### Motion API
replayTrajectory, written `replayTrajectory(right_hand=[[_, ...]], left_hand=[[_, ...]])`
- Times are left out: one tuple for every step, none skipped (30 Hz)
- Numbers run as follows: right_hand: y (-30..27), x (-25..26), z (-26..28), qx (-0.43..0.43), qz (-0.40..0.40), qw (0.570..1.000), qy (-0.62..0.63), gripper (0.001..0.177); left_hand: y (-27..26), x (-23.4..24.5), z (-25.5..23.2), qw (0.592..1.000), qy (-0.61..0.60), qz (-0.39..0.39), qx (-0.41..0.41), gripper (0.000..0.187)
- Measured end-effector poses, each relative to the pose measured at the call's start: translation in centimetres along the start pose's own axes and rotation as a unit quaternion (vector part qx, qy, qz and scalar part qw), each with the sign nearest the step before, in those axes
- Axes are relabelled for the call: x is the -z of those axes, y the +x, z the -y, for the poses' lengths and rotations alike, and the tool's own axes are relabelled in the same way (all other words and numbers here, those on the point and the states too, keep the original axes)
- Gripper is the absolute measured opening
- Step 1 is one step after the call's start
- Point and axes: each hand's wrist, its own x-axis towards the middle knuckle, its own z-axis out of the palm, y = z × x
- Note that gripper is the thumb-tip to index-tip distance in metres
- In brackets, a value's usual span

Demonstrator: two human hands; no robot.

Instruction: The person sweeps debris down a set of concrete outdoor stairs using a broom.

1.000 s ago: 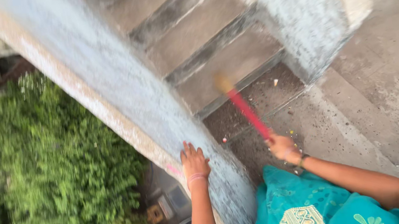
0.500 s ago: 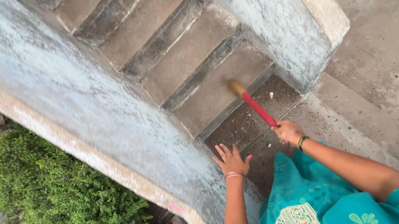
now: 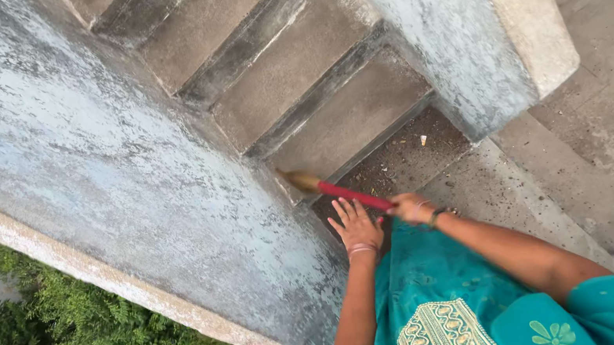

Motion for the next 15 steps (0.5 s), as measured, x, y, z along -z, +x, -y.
replayTrajectory(right_hand=[[-0.2, 1.4, -0.8, -0.091, 0.034, 0.986, 0.132, 0.045], [-0.7, 2.0, -1.4, -0.1, -0.003, 0.977, 0.191, 0.041], [-1.2, 2.4, -1.9, -0.108, -0.039, 0.962, 0.248, 0.039], [-1.4, 2.3, -1.9, -0.116, -0.078, 0.965, 0.221, 0.042], [-2.2, 2.4, -2.2, -0.124, -0.12, 0.966, 0.195, 0.045], [-3.1, 2.3, -2.5, -0.132, -0.162, 0.963, 0.168, 0.049], [-4.4, 1.4, -2.4, -0.117, -0.194, 0.971, 0.075, 0.05], [-6.2, -0.3, -2.0, -0.102, -0.222, 0.969, -0.018, 0.051], [-6.3, -0.4, -1.4, -0.082, -0.253, 0.957, -0.116, 0.052], [-5.5, 0.2, -0.9, -0.062, -0.206, 0.97, -0.114, 0.046], [-5.6, -0.5, -0.5, -0.045, -0.15, 0.982, -0.106, 0.041], [-5.5, -1.2, -0.1, -0.028, -0.094, 0.99, -0.098, 0.037], [-4.2, -1.4, 0.8, 0.048, -0.08, 0.991, -0.093, 0.037], [-2.7, -1.6, 1.9, 0.124, -0.066, 0.986, -0.089, 0.038], [-2.2, -2.1, 2.4, 0.196, -0.047, 0.976, -0.084, 0.038]], left_hand=[[-0.2, -0.2, -0.1, 1.0, -0.007, 0.018, 0.001, 0.091], [-0.4, -0.4, -0.1, 0.999, -0.015, 0.036, 0.002, 0.091], [-0.4, -0.6, 0.1, 0.998, -0.009, 0.06, 0.001, 0.092], [-0.5, -0.9, 0.2, 0.996, -0.004, 0.084, 0.0, 0.092], [-0.4, -1.2, 0.4, 0.994, 0.004, 0.109, -0.005, 0.092], [0.0, -1.4, 0.4, 0.994, 0.011, 0.106, -0.016, 0.092], [0.8, -1.4, 0.6, 0.994, 0.022, 0.102, -0.033, 0.092], [1.5, -1.3, 0.9, 0.993, 0.032, 0.098, -0.049, 0.092], [3.1, -0.8, 0.8, 0.993, 0.042, 0.084, -0.07, 0.092], [4.7, -0.1, 0.6, 0.992, 0.052, 0.071, -0.091, 0.092], [4.9, 0.1, 0.8, 0.99, 0.064, 0.067, -0.109, 0.092], [5.2, 0.3, 0.8, 0.989, 0.063, 0.071, -0.115, 0.092], [6.6, 1.2, 0.4, 0.988, 0.061, 0.067, -0.122, 0.092], [7.9, 2.1, 0.0, 0.988, 0.06, 0.063, -0.129, 0.092], [8.4, 2.6, -0.2, 0.987, 0.061, 0.049, -0.139, 0.092]])
